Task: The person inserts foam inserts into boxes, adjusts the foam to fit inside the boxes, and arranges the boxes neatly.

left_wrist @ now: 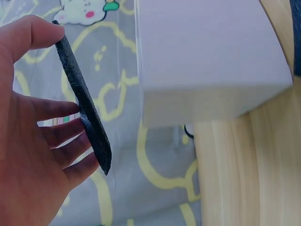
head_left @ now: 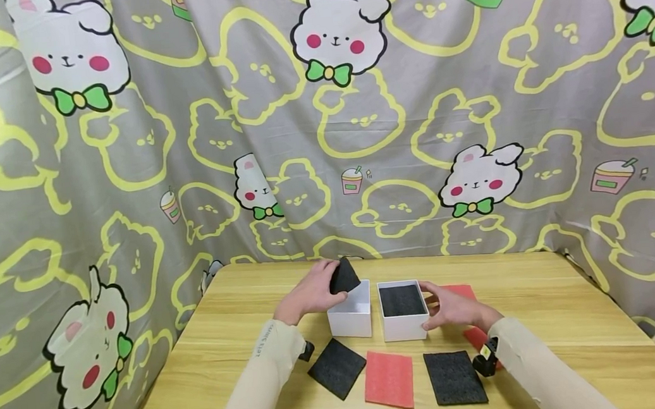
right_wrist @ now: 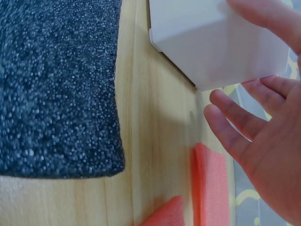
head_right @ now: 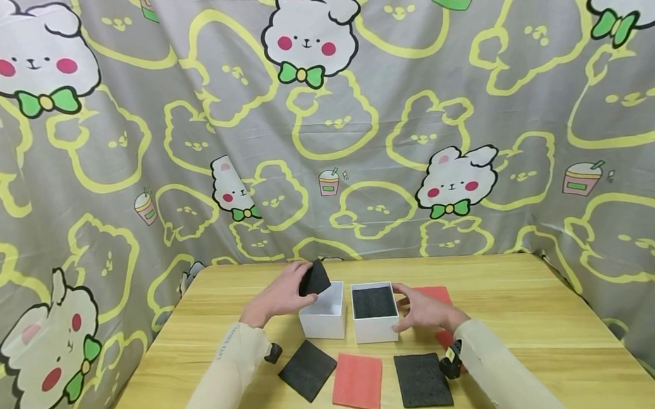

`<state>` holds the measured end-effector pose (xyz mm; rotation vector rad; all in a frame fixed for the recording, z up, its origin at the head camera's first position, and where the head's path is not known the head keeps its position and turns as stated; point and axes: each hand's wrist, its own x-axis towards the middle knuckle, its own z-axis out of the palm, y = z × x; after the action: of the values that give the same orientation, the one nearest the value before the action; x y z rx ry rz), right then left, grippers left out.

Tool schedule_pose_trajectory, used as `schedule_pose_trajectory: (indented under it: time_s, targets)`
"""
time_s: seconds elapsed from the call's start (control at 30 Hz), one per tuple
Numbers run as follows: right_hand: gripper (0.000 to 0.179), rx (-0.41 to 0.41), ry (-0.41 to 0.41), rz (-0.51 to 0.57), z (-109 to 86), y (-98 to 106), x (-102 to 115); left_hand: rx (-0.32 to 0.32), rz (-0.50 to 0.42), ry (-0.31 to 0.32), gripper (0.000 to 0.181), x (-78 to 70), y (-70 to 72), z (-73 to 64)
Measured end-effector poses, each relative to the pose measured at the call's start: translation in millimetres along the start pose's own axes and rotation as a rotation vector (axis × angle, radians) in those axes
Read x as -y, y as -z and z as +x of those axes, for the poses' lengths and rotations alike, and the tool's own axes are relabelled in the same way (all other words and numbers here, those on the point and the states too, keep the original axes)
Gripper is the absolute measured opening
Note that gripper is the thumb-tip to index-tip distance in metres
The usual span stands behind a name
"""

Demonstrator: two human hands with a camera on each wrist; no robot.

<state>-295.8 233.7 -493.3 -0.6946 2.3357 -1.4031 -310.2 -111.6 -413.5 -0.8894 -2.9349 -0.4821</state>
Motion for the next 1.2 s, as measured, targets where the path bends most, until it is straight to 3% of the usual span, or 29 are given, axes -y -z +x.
schedule_pose_trajectory:
  time_s: [0.33, 0.67, 1.2]
  targets:
    - [0.105, -0.005, 0.0, -0.006, -0.5, -0.4, -2.7, 0.041, 0.048, -0.085, 0.075, -30.5, -7.5, 14.1]
    - [0.105, -0.008, 0.012, -0.014, 0.9, 0.0, -4.6, 0.057, 0.11, -0.149, 0.074, -50.2, -17.7, 24.4]
    - [0.103, 0.015, 0.018, 0.022, 2.9, -0.4, -5.6, 0.129, 0.155, -0.163, 0.072, -74.8, -31.7, 37.8]
